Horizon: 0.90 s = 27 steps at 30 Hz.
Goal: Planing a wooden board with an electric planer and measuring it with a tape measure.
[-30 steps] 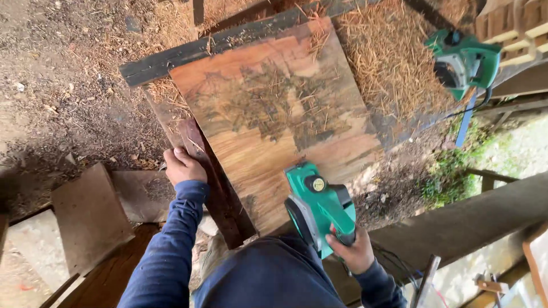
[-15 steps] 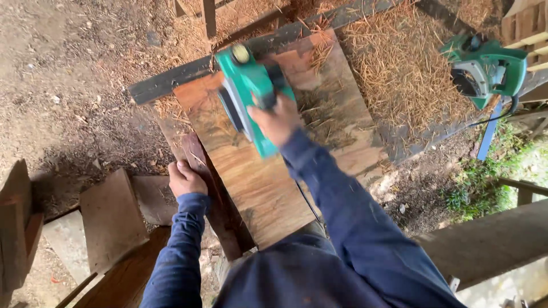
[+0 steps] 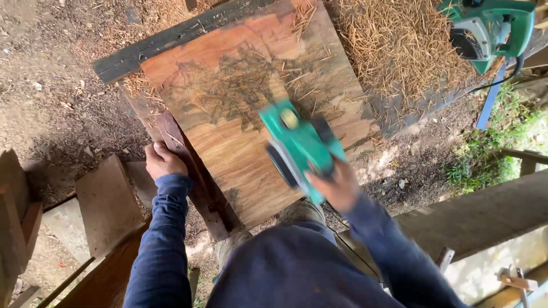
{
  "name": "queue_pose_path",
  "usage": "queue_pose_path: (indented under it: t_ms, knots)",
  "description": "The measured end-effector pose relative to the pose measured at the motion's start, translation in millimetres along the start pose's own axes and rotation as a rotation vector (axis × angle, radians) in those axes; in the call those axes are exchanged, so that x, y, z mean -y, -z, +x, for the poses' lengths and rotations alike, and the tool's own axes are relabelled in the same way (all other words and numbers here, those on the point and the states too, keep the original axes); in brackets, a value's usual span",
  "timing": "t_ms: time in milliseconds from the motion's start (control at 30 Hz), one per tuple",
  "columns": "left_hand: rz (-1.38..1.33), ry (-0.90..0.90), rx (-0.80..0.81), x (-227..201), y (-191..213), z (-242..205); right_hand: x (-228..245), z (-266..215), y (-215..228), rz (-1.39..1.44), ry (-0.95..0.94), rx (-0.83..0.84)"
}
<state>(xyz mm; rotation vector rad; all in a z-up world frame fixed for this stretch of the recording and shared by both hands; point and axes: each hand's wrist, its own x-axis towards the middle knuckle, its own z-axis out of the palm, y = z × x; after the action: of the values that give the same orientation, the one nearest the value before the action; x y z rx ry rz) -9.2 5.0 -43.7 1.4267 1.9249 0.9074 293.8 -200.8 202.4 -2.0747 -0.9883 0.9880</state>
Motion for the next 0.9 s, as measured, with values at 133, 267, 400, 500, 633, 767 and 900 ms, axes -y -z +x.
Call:
queue_pose_path:
  t_ms: [133, 267, 400, 500, 633, 767, 900]
  knots:
    - [-0.076, 0.144, -0.019, 43.0, -31.0, 8.2, -77.9, -101.8, 33.3, 0.026, -0.275, -0.019]
    - [-0.011, 0.326, -0.038, -68.0, -19.6, -6.2, -70.6, -103.8, 29.0, 0.054, -0.05, -0.068]
    - [0.321, 0.293, -0.045, -120.0, -17.6, -12.8, -26.4, -26.4, 17.8, 0.034, -0.043, -0.077]
    - [0.363, 0.273, -0.021, -120.9, -10.1, -20.7, -0.2, 26.4, 2.5, 0.061, 0.011, -0.049]
    - [0.347, 0.278, -0.025, -127.4, -10.5, -18.4, 37.6, 108.2, -26.4, 0.226, 0.055, -0.031]
    - [0.351, 0.266, -0.024, -126.5, -9.8, -16.0, 63.7, 207.2, -56.0, 0.279, 0.176, 0.012]
    - [0.361, 0.23, -0.046, -119.4, -16.4, -15.6, 91.7, 271.8, -70.2, 0.294, 0.35, -0.02]
